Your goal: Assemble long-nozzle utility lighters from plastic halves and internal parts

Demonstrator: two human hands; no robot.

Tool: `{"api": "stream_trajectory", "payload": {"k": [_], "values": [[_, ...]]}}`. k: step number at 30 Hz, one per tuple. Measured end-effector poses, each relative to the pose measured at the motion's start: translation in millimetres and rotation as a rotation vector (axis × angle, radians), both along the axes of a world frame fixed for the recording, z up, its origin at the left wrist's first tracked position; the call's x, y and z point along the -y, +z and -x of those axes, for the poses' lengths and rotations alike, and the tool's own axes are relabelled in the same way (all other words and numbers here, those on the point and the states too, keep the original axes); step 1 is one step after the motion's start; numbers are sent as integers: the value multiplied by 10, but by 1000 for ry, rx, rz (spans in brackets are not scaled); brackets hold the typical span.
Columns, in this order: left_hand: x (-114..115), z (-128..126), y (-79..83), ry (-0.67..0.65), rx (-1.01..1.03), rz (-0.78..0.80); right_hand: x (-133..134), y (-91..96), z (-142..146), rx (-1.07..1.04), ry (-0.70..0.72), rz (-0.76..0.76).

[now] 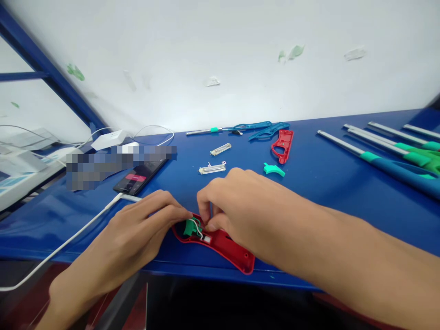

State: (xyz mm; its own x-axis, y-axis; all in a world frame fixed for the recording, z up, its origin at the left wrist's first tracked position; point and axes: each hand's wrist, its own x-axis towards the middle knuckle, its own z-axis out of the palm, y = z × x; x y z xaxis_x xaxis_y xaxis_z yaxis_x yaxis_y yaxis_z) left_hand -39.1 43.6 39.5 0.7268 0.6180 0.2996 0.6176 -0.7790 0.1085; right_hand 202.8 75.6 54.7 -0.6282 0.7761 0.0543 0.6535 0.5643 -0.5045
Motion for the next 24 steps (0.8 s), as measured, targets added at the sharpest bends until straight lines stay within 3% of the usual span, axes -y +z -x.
{"api": "stream_trajectory", "payload": {"k": [8, 14, 18, 24], "values": [[-17, 9, -10, -6, -8, -12, -96, 26, 71, 100, 81, -108], [-11, 13, -18, 26, 0, -8, -8, 90, 211, 204, 15, -148], [-19, 13, -23, 21, -6, -7, -5, 6, 185, 149, 57, -248], [-22, 7, -18, 22, 11, -20, -61, -121, 121, 94, 102, -213]]}}
